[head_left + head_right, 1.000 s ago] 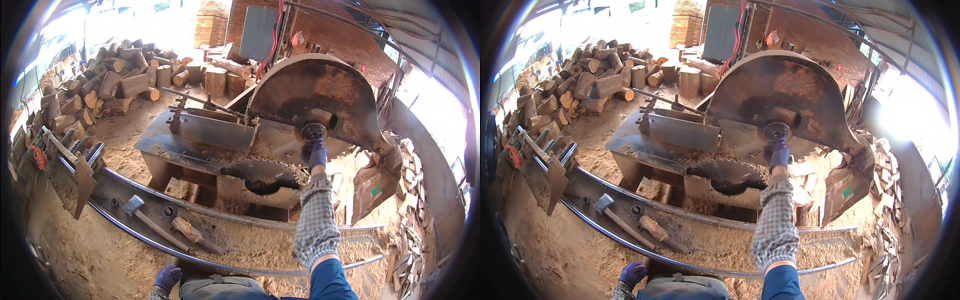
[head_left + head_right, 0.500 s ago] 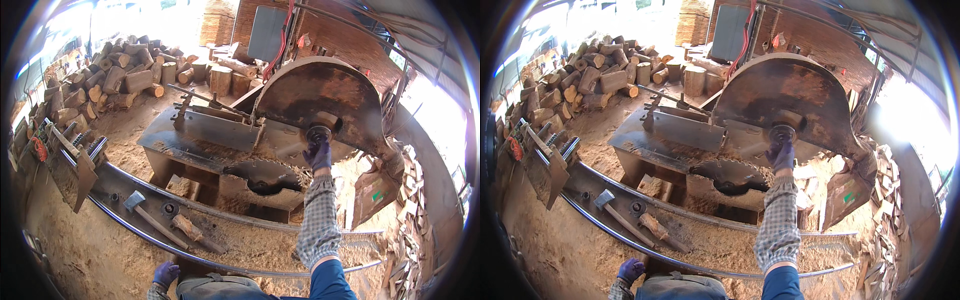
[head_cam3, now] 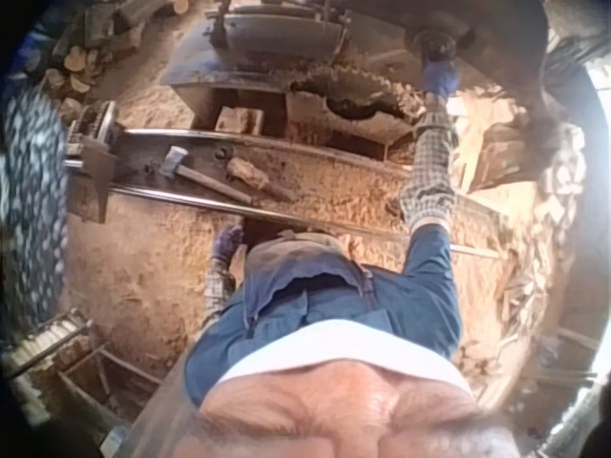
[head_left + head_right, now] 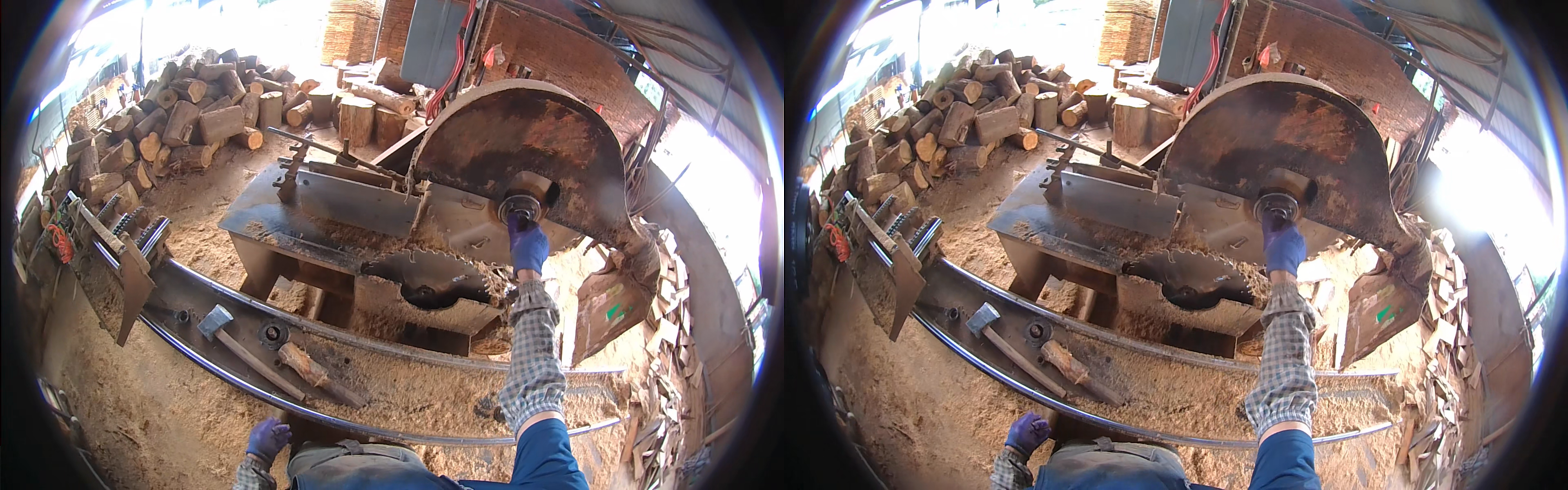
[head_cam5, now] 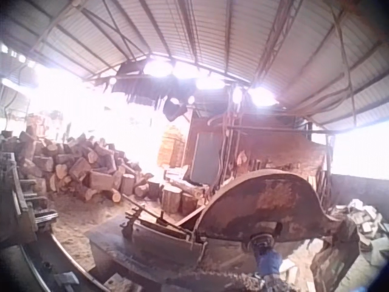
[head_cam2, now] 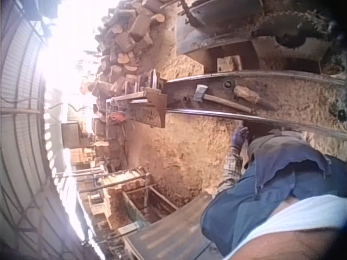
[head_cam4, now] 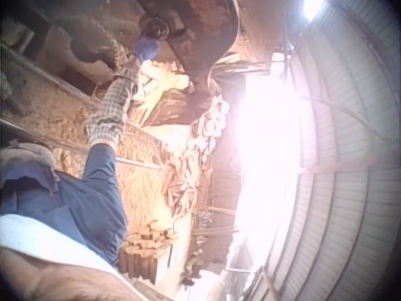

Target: The person retrieves a bottle and a brush, then applies a dark liquid to the blade of a large circular saw. They use a wooden block to wipe the blade and later use a hammer to tap the saw's central hub. The person walks through the workshop carrying the tools.

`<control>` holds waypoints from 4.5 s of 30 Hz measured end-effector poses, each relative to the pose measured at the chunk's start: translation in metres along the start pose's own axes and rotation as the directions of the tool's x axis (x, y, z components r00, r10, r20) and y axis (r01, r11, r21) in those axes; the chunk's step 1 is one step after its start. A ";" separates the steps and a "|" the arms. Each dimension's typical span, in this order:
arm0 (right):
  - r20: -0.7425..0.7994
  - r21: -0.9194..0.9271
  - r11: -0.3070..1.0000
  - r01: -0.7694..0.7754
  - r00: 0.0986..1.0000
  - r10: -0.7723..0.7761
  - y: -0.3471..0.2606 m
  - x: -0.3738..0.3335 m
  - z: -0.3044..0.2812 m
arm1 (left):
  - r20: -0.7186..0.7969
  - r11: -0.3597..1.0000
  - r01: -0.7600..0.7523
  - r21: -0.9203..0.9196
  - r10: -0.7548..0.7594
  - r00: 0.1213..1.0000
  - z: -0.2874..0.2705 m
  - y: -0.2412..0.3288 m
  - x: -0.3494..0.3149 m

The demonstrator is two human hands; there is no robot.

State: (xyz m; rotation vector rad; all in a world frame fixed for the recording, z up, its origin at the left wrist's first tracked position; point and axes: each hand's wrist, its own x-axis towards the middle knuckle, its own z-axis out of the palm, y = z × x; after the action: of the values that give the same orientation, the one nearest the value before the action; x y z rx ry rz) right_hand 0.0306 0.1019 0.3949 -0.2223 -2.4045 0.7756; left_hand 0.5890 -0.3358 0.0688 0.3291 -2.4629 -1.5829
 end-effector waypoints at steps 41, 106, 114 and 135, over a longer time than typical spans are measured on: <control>0.910 0.263 0.719 0.644 0.081 -0.406 0.014 -0.475 0.185 | -0.245 0.707 0.437 0.557 -0.362 0.899 -0.022 -0.030 0.303; 0.769 0.629 -0.298 -0.718 0.517 0.376 0.134 -0.249 0.259 | 0.792 0.763 0.646 -0.003 -0.393 0.467 0.359 0.156 0.512; 0.567 0.731 -0.047 -0.681 0.567 0.597 0.125 -0.250 0.287 | 0.784 0.748 0.570 -0.340 -0.110 0.611 0.349 0.134 0.504; 0.450 0.639 0.521 -0.566 0.824 0.343 0.110 -0.263 0.288 | 0.617 0.341 0.727 -0.596 -0.386 0.686 0.365 0.112 0.478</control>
State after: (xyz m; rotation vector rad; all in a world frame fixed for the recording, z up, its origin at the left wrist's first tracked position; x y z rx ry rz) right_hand 0.0712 -0.0322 0.0143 -0.4406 -2.0125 2.1219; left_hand 0.0203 -0.1123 0.0420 0.8572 -1.4596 -3.1466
